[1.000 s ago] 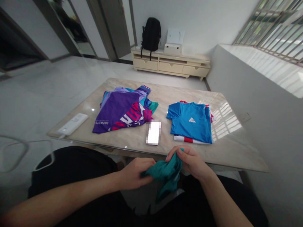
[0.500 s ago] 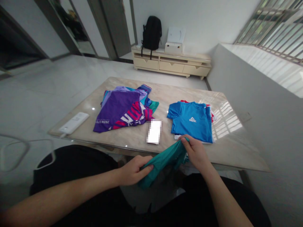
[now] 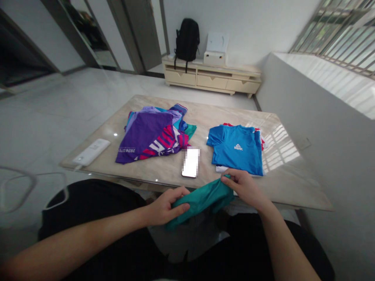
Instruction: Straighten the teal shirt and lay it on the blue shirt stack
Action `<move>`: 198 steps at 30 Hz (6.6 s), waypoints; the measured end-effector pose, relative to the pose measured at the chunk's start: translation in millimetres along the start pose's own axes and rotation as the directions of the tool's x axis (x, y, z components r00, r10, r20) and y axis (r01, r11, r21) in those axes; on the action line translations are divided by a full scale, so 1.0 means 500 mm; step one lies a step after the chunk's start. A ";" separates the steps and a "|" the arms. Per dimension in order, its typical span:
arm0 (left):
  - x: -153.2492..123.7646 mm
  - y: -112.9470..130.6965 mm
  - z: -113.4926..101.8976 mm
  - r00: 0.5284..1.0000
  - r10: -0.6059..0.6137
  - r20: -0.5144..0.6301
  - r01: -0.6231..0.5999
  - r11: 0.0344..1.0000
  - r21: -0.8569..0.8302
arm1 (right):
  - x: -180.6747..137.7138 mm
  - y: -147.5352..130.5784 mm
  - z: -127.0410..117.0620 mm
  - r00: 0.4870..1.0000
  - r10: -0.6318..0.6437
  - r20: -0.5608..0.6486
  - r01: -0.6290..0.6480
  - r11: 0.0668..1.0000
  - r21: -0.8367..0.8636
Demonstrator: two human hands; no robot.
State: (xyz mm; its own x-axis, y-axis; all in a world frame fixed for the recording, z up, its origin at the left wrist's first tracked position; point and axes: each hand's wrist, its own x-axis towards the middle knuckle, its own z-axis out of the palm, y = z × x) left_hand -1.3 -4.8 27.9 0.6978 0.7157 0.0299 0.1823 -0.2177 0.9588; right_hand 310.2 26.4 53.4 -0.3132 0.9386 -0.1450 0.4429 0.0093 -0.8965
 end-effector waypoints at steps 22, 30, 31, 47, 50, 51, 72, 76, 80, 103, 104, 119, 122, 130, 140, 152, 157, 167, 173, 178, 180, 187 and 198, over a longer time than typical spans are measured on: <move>0.004 -0.041 0.052 0.987 0.040 0.154 -0.124 0.796 0.592 | -0.008 -0.025 0.107 0.985 -0.132 0.109 0.143 0.985 -0.093; -0.002 -0.068 0.076 0.991 -0.132 -0.039 0.137 0.922 0.363 | -0.024 -0.015 0.195 0.957 -0.288 0.035 0.289 0.931 -0.223; -0.001 -0.069 0.077 0.988 -0.137 -0.068 0.152 0.933 0.326 | -0.026 -0.017 0.205 0.955 -0.297 -0.001 0.290 0.934 -0.210; 0.020 -0.092 0.067 0.972 -0.148 -0.184 0.140 0.989 -0.056 | -0.018 -0.003 0.223 0.947 -0.319 0.023 0.318 0.929 -0.189; 0.020 -0.084 0.064 0.981 -0.155 -0.120 0.151 0.988 -0.042 | -0.010 0.010 0.207 0.945 -0.322 0.063 0.327 0.907 -0.266; 0.019 -0.081 0.063 0.981 -0.169 -0.095 0.168 0.986 -0.019 | -0.007 0.015 0.201 0.947 -0.315 0.071 0.321 0.898 -0.301; -0.053 -0.062 -0.028 0.959 -0.138 -0.248 0.247 0.837 0.489 | 0.001 -0.007 0.046 0.941 -0.321 -0.111 0.285 0.924 -0.257; -0.129 -0.025 -0.040 0.898 -0.062 -0.435 0.310 0.791 0.527 | -0.011 -0.019 0.051 0.964 -0.259 -0.062 0.240 0.944 -0.225; -0.178 -0.001 -0.054 0.892 0.056 -0.449 0.256 0.755 0.603 | -0.020 -0.033 0.062 0.979 -0.199 -0.051 0.190 0.972 -0.138; -0.200 -0.023 -0.090 0.800 0.443 -0.404 0.135 0.523 0.842 | -0.030 0.007 0.111 0.971 -0.227 0.069 0.236 0.956 -0.173; -0.199 -0.019 -0.086 0.792 0.459 -0.403 0.137 0.509 0.850 | -0.030 0.011 0.110 0.970 -0.238 0.045 0.242 0.948 -0.207; -0.191 0.000 -0.072 0.770 0.358 -0.528 0.064 0.780 0.623 | -0.027 0.011 0.100 0.932 -0.362 -0.021 0.335 0.884 -0.326; -0.190 -0.011 -0.068 0.780 0.315 -0.541 0.094 0.796 0.598 | -0.025 0.018 0.101 0.956 -0.284 -0.075 0.249 0.921 -0.301; -0.179 0.020 -0.057 0.856 0.086 -0.509 0.166 0.888 0.429 | -0.014 0.043 0.113 0.936 -0.211 -0.283 0.109 0.936 -0.336; -0.202 0.099 -0.002 0.878 0.113 -0.465 0.116 0.892 0.436 | -0.028 0.019 0.149 0.762 -0.310 -0.569 0.209 0.949 -0.236; -0.216 0.072 -0.048 0.711 0.593 -0.377 0.127 0.420 0.899 | -0.050 0.004 0.129 0.633 -0.445 -0.633 0.187 0.882 -0.433; -0.198 0.065 -0.030 0.680 0.469 -0.563 0.123 0.684 0.719 | -0.050 -0.010 0.123 0.625 -0.445 -0.641 0.222 0.889 -0.401; -0.132 0.003 -0.028 0.626 -0.343 -0.701 0.267 0.938 -0.220 | -0.037 0.000 0.071 0.929 -0.081 -0.361 0.126 0.987 0.101; -0.114 -0.007 0.014 0.588 -0.432 -0.684 0.171 0.893 -0.416 | -0.035 -0.008 0.082 0.989 0.130 -0.066 -0.089 0.898 0.431; -0.087 0.006 0.069 0.674 -0.324 -0.664 0.195 0.945 -0.263 | -0.032 -0.005 0.155 0.970 0.195 0.143 -0.241 0.777 0.582; -0.076 0.005 0.085 0.711 -0.274 -0.648 0.194 0.962 -0.194 | -0.031 0.000 0.186 0.962 0.182 0.205 -0.270 0.761 0.591; -0.070 -0.016 0.108 0.790 -0.041 -0.612 0.204 0.958 0.199 | -0.038 0.006 0.250 0.954 0.211 0.214 -0.300 0.704 0.644; -0.071 -0.045 0.105 0.829 0.025 -0.558 0.125 0.965 0.229 | -0.045 0.009 0.276 0.932 0.286 0.223 -0.359 0.634 0.685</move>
State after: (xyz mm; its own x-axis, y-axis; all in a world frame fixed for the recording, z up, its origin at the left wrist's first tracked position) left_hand 6.5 -60.2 -9.7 0.1962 0.9586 0.2065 0.4220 -0.2727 0.8646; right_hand 203.3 -42.4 -5.0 -0.3526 0.8003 -0.4850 -0.1825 -0.5671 -0.8032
